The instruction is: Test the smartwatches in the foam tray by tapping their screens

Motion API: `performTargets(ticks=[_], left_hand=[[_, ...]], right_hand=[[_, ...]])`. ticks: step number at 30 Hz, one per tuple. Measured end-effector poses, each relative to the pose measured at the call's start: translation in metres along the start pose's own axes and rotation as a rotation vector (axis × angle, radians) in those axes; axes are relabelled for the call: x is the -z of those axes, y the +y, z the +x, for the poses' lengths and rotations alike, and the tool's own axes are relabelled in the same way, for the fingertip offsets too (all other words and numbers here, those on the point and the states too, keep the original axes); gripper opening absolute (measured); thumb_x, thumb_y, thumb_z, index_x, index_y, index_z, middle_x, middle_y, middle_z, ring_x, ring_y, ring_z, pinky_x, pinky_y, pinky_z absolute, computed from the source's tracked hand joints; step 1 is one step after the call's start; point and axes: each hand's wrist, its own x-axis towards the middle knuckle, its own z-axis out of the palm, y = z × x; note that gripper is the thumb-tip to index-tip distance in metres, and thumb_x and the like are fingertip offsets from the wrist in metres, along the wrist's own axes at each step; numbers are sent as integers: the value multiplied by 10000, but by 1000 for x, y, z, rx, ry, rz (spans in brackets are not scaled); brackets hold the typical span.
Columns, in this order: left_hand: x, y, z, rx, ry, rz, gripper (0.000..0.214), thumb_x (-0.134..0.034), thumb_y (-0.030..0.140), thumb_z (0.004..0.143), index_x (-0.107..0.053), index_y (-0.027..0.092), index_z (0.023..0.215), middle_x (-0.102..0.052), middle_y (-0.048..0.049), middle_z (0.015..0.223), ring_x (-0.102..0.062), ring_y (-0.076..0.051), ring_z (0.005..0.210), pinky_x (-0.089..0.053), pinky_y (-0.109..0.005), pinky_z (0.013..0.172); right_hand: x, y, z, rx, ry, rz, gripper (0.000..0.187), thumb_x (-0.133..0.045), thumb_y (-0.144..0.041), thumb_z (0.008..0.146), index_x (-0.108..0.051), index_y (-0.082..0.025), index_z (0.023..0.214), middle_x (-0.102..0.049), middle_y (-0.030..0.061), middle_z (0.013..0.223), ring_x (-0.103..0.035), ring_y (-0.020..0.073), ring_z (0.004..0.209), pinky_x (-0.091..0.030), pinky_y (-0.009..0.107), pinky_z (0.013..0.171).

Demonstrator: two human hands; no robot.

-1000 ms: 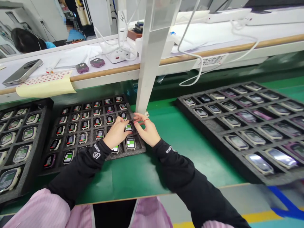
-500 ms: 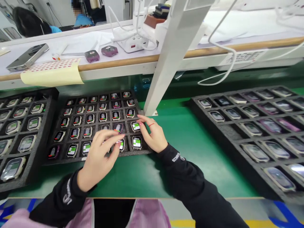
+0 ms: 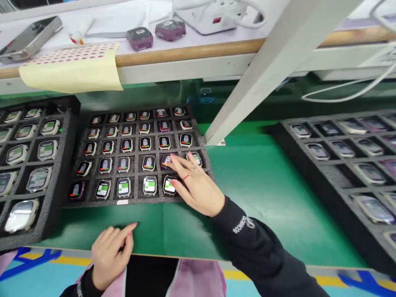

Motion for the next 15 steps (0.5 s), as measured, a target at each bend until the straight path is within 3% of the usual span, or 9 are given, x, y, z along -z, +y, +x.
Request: performTargets(ticks=[3, 9, 15], left_hand=[[-5, 3, 2, -36, 33, 27, 276, -618, 45, 876, -692, 175, 1109, -538, 35, 591, -419, -155, 565, -324, -318, 586], [-6, 1, 0, -51, 26, 25, 256, -604, 79, 888, -703, 179, 1102, -535, 33, 588, -425, -161, 564, -319, -331, 589], [-4, -1, -4, -86, 3, 25, 250, -593, 99, 890, -706, 181, 1098, -538, 29, 607, -451, -160, 561, -320, -340, 585]], right_hand=[[-4, -1, 2, -12, -11, -45, 663, -423, -215, 1038, -86, -218, 1609, -607, 122, 1371, -442, 290, 1390, -242, 693, 1173], [-9, 12, 13, -69, 156, -181, 600, -555, -244, 987, -331, -206, 1542, -659, 143, 1265, -617, 292, 1186, -387, 604, 1130], [-10, 30, 37, -115, -16, -289, 508, -644, -385, 924, -576, -96, 1336, -711, 166, 1094, -660, 346, 1068, -442, 625, 1058]])
